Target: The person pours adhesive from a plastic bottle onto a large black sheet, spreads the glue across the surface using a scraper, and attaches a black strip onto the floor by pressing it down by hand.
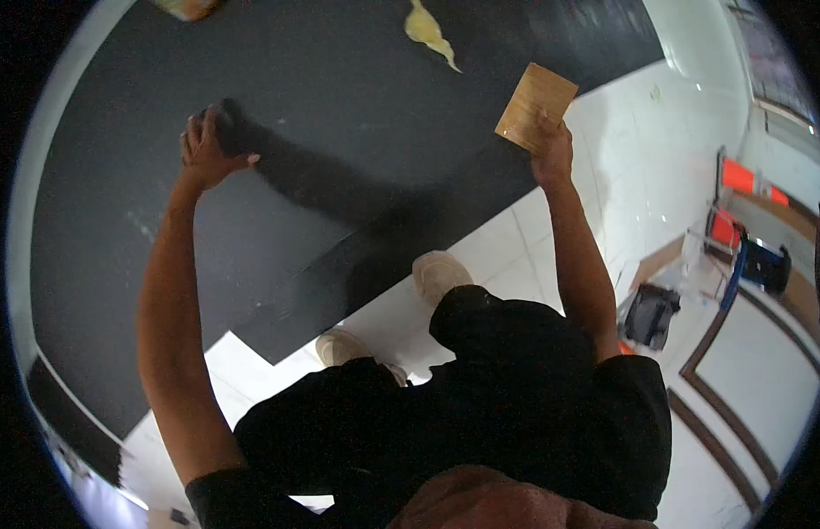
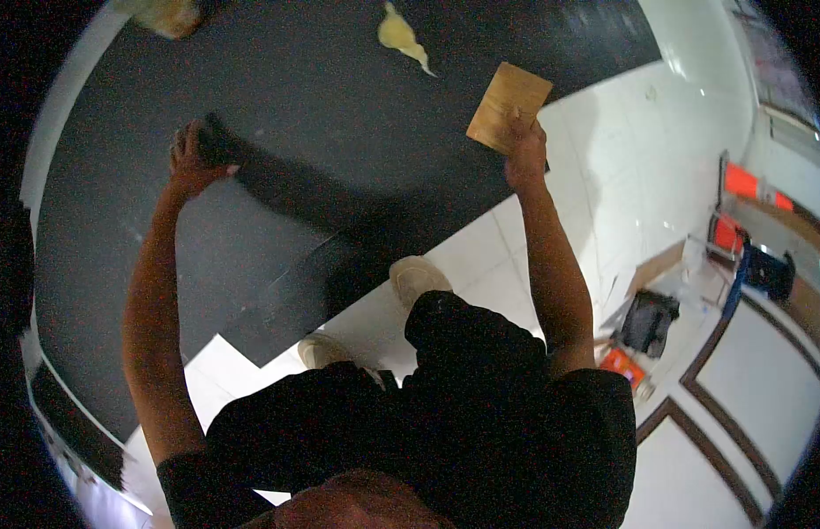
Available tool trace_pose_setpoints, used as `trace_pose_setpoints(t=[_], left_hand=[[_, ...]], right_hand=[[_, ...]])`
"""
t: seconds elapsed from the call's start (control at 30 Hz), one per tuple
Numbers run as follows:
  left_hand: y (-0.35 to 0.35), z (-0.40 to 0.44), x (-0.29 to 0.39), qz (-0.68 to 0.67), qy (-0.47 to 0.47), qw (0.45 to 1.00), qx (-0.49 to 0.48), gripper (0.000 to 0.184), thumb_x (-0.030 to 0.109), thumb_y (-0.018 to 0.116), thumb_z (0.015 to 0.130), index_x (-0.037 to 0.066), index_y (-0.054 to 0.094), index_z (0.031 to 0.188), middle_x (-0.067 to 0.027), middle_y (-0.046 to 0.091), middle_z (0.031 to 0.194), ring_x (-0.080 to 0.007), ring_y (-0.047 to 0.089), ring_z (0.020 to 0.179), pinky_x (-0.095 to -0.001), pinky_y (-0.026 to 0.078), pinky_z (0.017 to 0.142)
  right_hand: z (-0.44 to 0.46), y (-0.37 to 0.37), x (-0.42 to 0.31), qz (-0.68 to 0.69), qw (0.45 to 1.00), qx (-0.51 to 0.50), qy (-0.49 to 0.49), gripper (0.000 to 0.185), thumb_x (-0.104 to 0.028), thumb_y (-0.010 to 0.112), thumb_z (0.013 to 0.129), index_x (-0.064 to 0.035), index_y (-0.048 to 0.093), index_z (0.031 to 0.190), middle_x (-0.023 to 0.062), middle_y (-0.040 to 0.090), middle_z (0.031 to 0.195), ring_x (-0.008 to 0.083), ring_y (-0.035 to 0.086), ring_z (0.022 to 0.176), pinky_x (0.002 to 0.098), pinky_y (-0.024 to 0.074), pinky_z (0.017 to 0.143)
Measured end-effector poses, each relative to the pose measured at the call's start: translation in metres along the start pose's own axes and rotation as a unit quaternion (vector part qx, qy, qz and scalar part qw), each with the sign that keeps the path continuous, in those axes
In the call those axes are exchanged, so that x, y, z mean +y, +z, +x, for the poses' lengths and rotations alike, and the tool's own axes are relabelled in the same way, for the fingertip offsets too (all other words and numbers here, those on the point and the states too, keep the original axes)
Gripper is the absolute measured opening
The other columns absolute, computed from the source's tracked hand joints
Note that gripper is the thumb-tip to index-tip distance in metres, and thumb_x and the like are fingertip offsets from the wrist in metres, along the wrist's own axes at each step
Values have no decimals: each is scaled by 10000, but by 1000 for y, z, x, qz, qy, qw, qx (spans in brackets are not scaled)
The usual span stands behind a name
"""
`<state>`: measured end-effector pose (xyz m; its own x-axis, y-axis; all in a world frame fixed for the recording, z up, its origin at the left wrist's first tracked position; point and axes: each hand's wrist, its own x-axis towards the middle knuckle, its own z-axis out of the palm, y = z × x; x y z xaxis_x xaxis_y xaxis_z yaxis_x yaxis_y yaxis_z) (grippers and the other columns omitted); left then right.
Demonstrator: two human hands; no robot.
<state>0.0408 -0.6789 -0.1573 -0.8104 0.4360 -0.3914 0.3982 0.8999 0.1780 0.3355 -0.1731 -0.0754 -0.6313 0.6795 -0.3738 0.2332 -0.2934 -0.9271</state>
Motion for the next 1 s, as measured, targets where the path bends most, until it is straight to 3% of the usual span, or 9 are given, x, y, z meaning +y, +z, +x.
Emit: trace_pose_setpoints(t=[0.13,0.2,0.43,0.6,0.63,0.8,0.87,0.93,1.0], left_hand=[[3,-11,10,-4,-53,999,-12,1468,731,848,517,303,-61,1587,-235,-75,1637,-492,-24,1495,-674,110,1164],[12,-15,10,-23,-58,998,18,1517,778,833,475,332,-110,1576,-218,-124,1636,-483,-92,1492,-712,56,1143],[7,-13,12,-26,-57,998,4,1514,769,838,490,320,-116,1576,-216,-168,1629,-477,-142,1485,-711,22,1141],[-3,-11,15,-39,-81,995,-51,1550,732,866,490,283,-150,1571,-227,-191,1619,-483,-164,1478,-726,4,1127],[-3,-9,17,-42,-96,992,-72,1558,721,874,488,282,-156,1570,-229,-193,1618,-483,-169,1477,-728,5,1125],[4,-9,14,-24,-88,995,-42,1565,715,881,480,278,-153,1571,-223,-195,1619,-481,-165,1479,-732,18,1123],[-2,-12,16,-27,-101,993,-50,1563,714,882,480,282,-149,1572,-220,-195,1620,-483,-162,1479,-734,20,1121],[-4,-11,18,-47,-89,994,-42,1548,712,884,474,308,-126,1574,-218,-184,1624,-487,-158,1478,-739,20,1118],[0,-9,17,-48,-93,994,-37,1542,710,886,469,322,-115,1576,-209,-174,1630,-477,-156,1483,-732,16,1121]], right_hand=[[-1,-110,44,-132,988,69,-46,485,-266,628,978,23,464,1331,112,595,1196,246,599,1105,401,482,982],[-17,-116,28,-4,992,119,-38,493,-299,629,972,15,476,1319,122,607,1199,262,617,1081,417,489,993],[0,-171,45,35,983,178,38,478,-347,564,986,49,536,1253,143,648,1138,261,654,1024,391,533,918],[31,-117,14,-152,982,-41,-102,414,-139,605,928,13,533,1306,111,634,1204,221,638,1073,373,535,925],[34,-80,-15,-219,972,-65,-47,431,-157,593,924,-2,546,1324,86,647,1188,200,637,1032,362,523,918],[92,60,-92,-692,640,-250,-222,349,-181,504,986,-38,592,1291,179,657,1165,340,646,1057,424,504,949],[130,81,-68,-697,632,-227,-251,352,-124,484,971,-98,609,1299,137,652,1219,360,617,1127,453,495,968],[169,101,-44,-700,498,-201,-470,448,-168,608,838,-154,611,1286,127,673,1141,348,654,1059,504,546,881],[166,148,-47,-702,520,-222,-434,433,-109,563,856,-141,621,1283,103,656,1223,331,629,1120,492,508,942]])
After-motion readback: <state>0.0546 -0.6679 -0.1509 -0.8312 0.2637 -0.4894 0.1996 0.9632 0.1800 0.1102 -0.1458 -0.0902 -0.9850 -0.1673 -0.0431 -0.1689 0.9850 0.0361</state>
